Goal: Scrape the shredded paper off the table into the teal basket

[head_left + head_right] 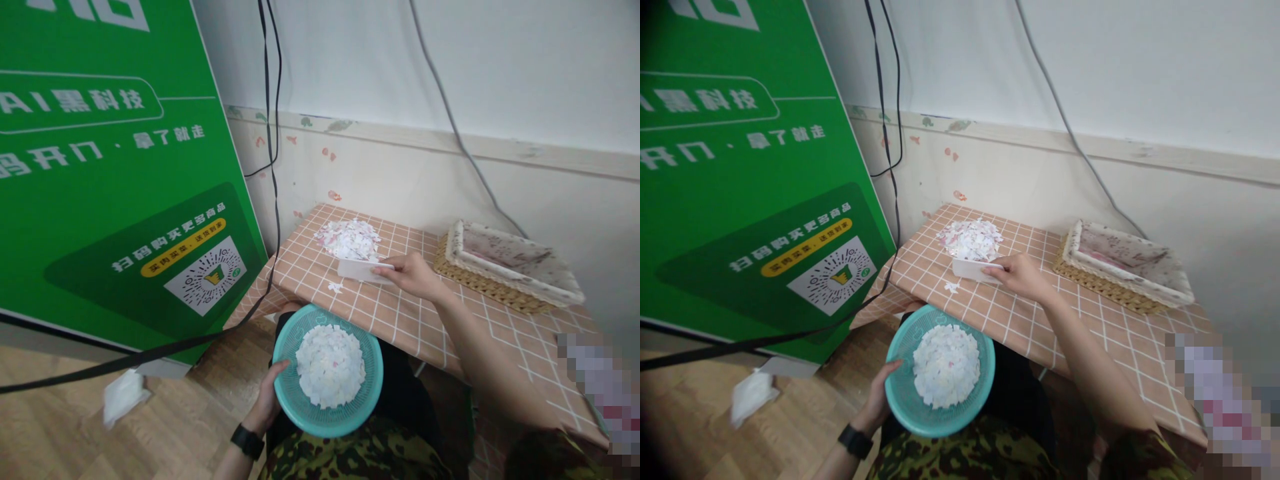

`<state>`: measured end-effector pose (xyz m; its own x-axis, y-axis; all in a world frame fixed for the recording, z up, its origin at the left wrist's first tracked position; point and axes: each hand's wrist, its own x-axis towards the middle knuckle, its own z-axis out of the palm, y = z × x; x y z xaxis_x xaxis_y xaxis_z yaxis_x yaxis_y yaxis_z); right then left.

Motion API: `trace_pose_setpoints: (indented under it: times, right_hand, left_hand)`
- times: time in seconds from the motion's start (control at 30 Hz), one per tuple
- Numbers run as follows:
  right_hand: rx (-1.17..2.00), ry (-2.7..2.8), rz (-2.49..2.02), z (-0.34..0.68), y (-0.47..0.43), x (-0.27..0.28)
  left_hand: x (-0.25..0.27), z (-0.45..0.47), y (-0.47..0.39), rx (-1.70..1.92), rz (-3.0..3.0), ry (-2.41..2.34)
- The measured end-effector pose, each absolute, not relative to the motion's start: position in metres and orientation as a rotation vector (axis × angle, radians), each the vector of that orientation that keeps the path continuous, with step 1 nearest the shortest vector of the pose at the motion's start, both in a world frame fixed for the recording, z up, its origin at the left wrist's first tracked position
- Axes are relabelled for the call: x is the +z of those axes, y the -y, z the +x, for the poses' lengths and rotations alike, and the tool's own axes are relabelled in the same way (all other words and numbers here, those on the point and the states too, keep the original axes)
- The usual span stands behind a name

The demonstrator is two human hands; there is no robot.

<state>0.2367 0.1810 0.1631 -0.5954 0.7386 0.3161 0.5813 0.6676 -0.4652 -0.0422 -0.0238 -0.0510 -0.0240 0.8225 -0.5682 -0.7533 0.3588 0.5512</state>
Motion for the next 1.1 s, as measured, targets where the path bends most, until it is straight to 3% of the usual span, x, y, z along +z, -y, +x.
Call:
trace_pose_setpoints:
  times: [0.3, 0.63, 1.1]
  right_hand:
    - [0.0, 2.434, -0.691, 0.195, -0.106, 0.112]
    - [-0.35, 2.689, -0.816, 0.137, -0.093, 0.099]
    - [-0.325, 2.551, -0.939, 0.26, -0.069, 0.094]
  left_hand:
    - [-0.053, -0.042, 0.025, 1.259, 0.1, -1.003]
    - [-0.042, -0.039, 0.022, 1.259, 0.067, -1.045]
    - [-0.048, -0.042, 0.024, 1.268, 0.059, -1.072]
